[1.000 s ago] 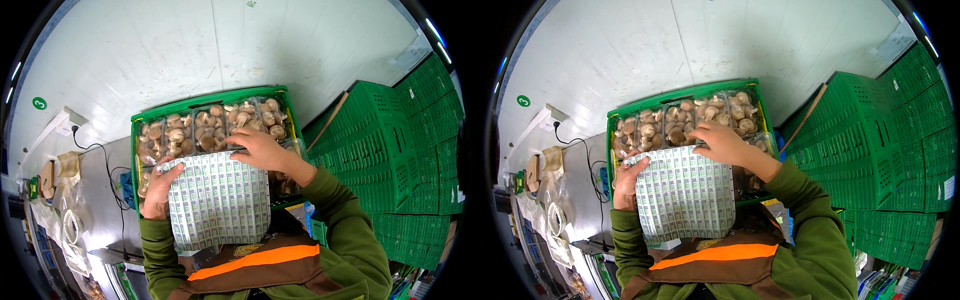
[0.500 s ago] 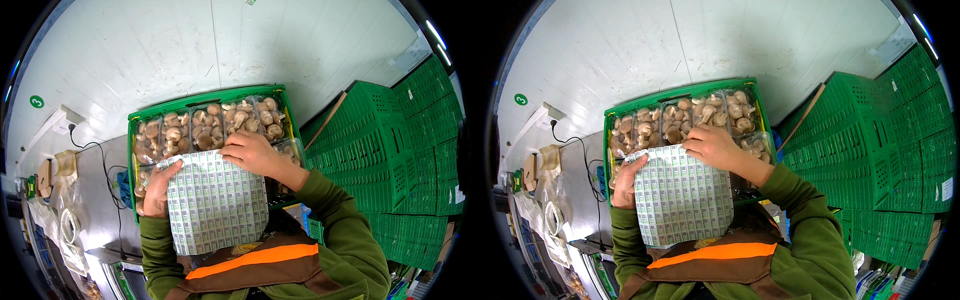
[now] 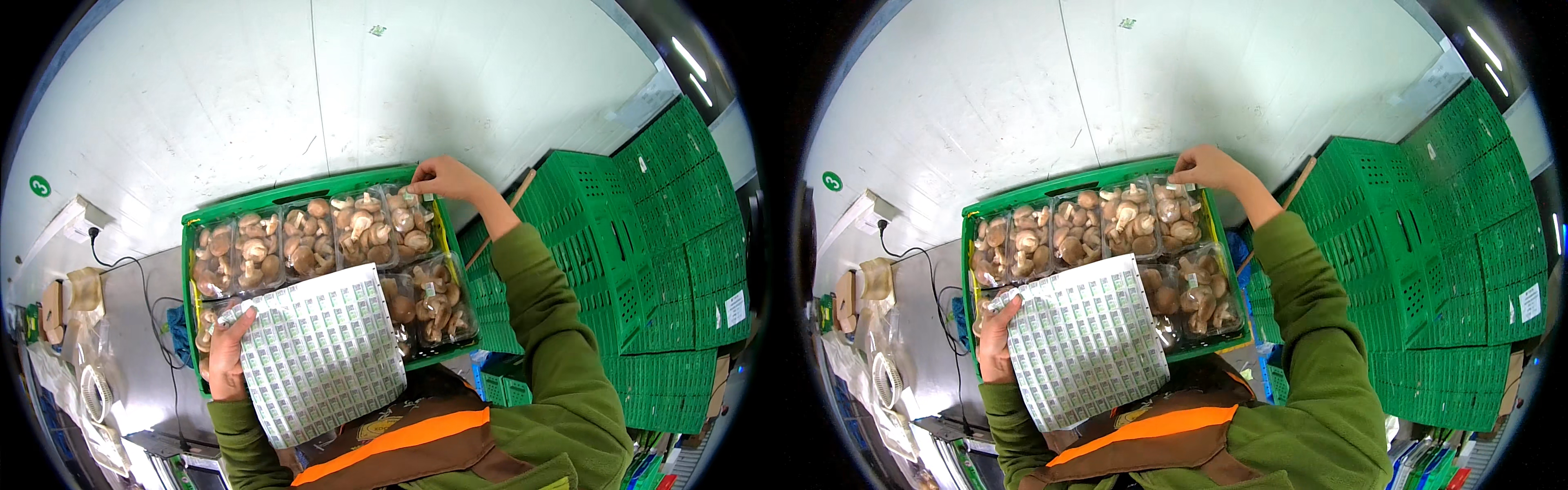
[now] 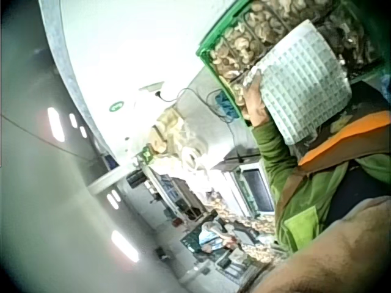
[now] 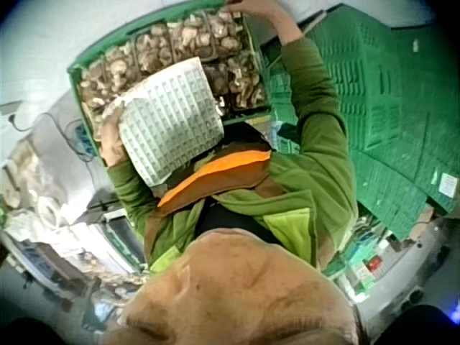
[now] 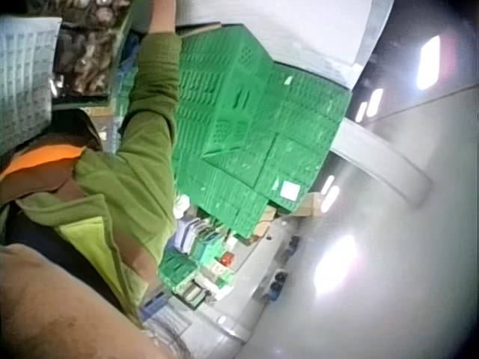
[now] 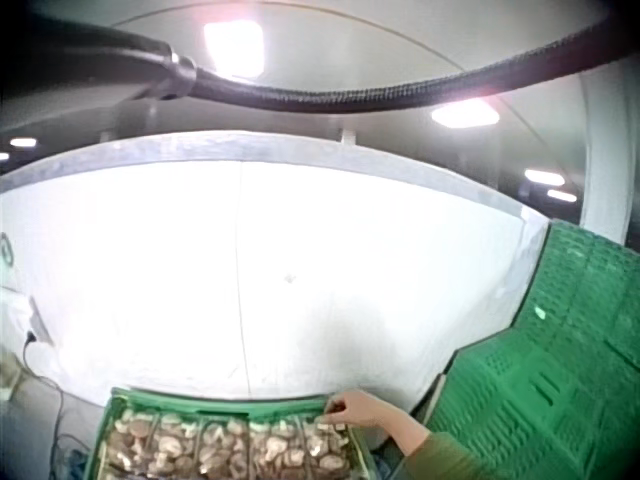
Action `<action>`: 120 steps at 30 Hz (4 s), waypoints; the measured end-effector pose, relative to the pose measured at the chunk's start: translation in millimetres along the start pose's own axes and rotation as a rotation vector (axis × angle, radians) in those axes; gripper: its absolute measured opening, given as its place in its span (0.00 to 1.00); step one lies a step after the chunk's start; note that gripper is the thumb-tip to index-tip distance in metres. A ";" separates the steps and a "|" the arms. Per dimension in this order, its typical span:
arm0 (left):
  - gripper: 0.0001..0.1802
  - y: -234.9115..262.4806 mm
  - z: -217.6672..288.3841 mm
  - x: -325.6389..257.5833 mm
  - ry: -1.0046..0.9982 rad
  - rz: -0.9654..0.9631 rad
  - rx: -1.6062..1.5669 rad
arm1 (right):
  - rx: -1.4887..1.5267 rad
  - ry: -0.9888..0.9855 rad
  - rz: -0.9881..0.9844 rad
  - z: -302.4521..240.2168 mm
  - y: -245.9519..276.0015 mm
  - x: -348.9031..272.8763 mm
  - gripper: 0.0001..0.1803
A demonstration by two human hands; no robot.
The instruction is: The person packs mushrooms into plastic trays using a heat sealing machine, applies labels to the trays, and places them into a green crate, then carries the crate through the warehouse.
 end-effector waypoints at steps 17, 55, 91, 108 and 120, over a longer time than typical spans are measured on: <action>0.11 14.2 17.1 -20.9 -0.107 0.074 -0.017 | -0.288 0.180 -0.128 -63.0 -62.9 63.2 0.27; 0.12 108.0 82.1 -33.7 -0.186 0.181 0.134 | 0.333 0.199 -0.115 -215.3 -156.7 20.6 0.13; 0.31 155.2 70.8 149.9 -0.458 0.046 0.826 | -0.151 -0.526 0.960 83.0 -113.8 -184.4 0.26; 0.22 133.1 58.8 139.7 -0.624 -0.081 1.160 | -0.316 0.354 0.310 -268.4 -273.9 126.6 0.18; 0.20 138.0 79.7 142.9 -0.663 -0.003 1.092 | -0.243 0.448 0.413 -271.2 -278.9 127.9 0.09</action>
Point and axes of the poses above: each hand's wrist, its own x-axis towards the middle knuckle, its own y-axis out of the back of the hand, z = x × y, the point moved 5 cm from there along x, towards the middle knuckle, and after that the axes turned 13 degrees about -y, right-handed, at the moved point
